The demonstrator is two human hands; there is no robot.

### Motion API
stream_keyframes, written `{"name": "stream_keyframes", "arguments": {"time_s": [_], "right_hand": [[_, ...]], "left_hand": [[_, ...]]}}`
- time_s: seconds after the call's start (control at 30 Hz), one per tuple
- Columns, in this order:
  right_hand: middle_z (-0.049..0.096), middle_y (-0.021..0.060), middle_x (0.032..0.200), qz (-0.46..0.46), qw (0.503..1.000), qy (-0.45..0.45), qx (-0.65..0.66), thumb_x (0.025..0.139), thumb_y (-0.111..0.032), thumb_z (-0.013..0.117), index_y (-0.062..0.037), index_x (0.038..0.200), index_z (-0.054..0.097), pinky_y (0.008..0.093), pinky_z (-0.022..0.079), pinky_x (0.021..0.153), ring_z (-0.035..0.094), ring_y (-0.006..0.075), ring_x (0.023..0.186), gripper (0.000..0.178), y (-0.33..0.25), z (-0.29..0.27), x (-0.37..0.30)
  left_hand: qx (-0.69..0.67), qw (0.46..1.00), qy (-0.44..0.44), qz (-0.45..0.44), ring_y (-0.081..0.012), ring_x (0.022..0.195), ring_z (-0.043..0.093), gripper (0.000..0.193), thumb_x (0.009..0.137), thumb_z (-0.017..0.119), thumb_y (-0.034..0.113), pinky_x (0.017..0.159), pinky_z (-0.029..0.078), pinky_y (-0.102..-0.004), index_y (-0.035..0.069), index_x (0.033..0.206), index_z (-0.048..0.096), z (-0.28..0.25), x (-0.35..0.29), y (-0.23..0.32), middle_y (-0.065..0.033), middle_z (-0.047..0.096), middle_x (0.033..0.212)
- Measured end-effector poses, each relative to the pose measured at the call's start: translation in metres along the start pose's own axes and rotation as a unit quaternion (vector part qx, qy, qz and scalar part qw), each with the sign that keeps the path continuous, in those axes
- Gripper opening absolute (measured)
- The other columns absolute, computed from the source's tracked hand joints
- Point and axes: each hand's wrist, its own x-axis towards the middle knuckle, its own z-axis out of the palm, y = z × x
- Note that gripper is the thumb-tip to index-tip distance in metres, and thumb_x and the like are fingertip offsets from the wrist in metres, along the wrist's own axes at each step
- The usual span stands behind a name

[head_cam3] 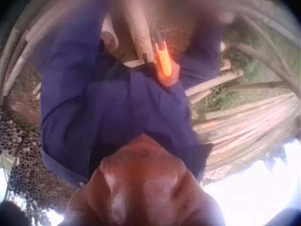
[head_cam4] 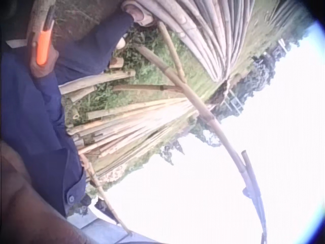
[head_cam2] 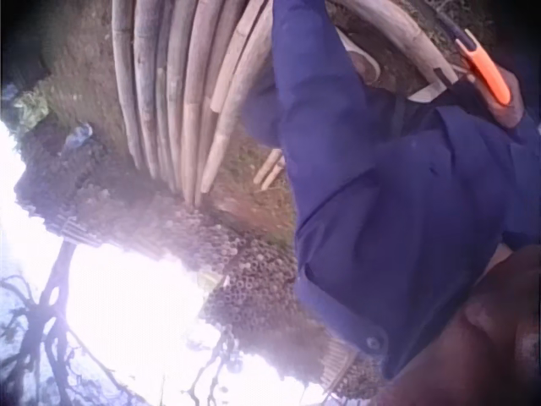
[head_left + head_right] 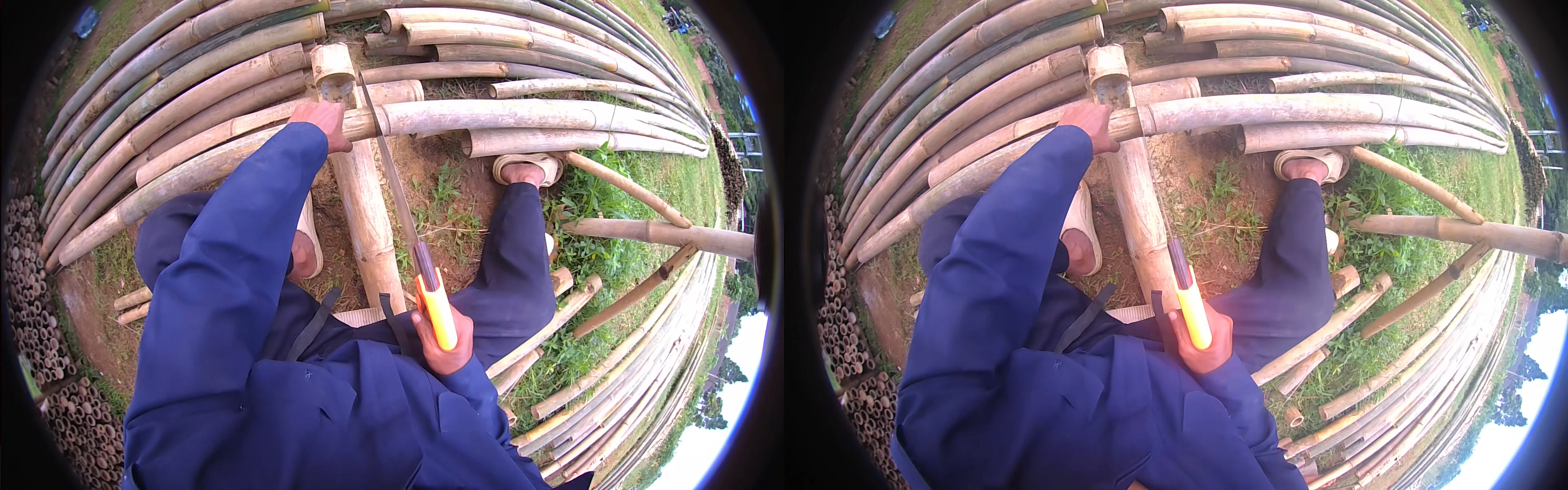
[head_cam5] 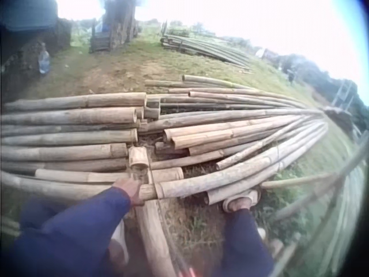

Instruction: The person uses a hand saw to cut a bamboo pole that is resting on a wooden support. After completing the cut, the person moves the cut piece aside and repositions another bamboo pole to continue cutting.

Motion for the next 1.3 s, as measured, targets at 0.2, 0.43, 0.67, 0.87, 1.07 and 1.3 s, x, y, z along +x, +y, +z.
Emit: {"name": "stream_keyframes", "arguments": {"time_s": [0.2,0.43,0.67,0.87,1.07,1.3], "right_hand": [[0.073,0.0156,0.083,0.018,1.0,0.003,-0.001,0.092,-0.006,0.075,0.0049,0.118,0.07,0.0344,0.055,0.07,0.07,0.0183,0.073,0.029,0.017,0.018,0.052],[0.064,0.0125,0.073,-0.051,0.997,0.019,0.049,0.094,-0.01,0.076,0.0037,0.099,0.068,0.0349,0.05,0.063,0.059,0.0154,0.065,0.017,0.02,0.049,0.116],[0.074,0.0141,0.087,0.025,0.999,0.023,-0.005,0.091,-0.003,0.075,0.0045,0.121,0.07,0.0319,0.056,0.073,0.071,0.0183,0.075,0.031,0.006,0.007,-0.005],[0.068,0.0144,0.079,-0.063,0.998,0.02,0.015,0.094,-0.007,0.075,0.0037,0.104,0.069,0.0369,0.051,0.064,0.062,0.0172,0.066,0.016,0.02,0.054,0.151],[0.076,0.0162,0.095,0.023,1.0,0.006,0.014,0.092,-0.002,0.074,0.0039,0.127,0.068,0.032,0.056,0.082,0.074,0.0182,0.088,0.035,0.022,0.014,0.012],[0.071,0.013,0.082,0.026,1.0,0.005,0.003,0.093,-0.005,0.074,0.0037,0.106,0.071,0.0339,0.054,0.071,0.066,0.0173,0.073,0.016,0.02,0.032,0.095]], "left_hand": [[-0.009,1.0,-0.017,-0.021,-0.0393,0.098,0.075,0.059,0.071,0.084,0.042,0.087,0.06,-0.0485,-0.001,0.11,0.072,0.005,0.001,0.001,-0.0248,0.076,0.101],[-0.011,1.0,-0.013,0.014,-0.0393,0.101,0.074,0.057,0.07,0.084,0.041,0.09,0.058,-0.0491,0.0,0.108,0.073,-0.004,-0.002,0.002,-0.0249,0.076,0.101],[-0.005,1.0,0.003,-0.011,-0.0368,0.097,0.077,0.053,0.071,0.083,0.041,0.089,0.06,-0.0455,0.0,0.104,0.075,-0.001,0.001,0.002,-0.0236,0.077,0.102],[-0.008,1.0,0.006,0.012,-0.0377,0.098,0.076,0.054,0.07,0.083,0.04,0.089,0.06,-0.0459,0.0,0.105,0.074,-0.006,0.012,0.0,-0.0244,0.077,0.101],[-0.022,0.999,-0.022,0.01,-0.0393,0.102,0.074,0.058,0.07,0.083,0.04,0.091,0.058,-0.0474,0.0,0.111,0.072,-0.004,0.004,-0.005,-0.0241,0.076,0.102],[-0.031,0.999,-0.024,-0.007,-0.0387,0.102,0.074,0.058,0.07,0.084,0.039,0.092,0.058,-0.0472,0.001,0.111,0.072,0.006,0.002,0.0,-0.0243,0.076,0.102]]}}
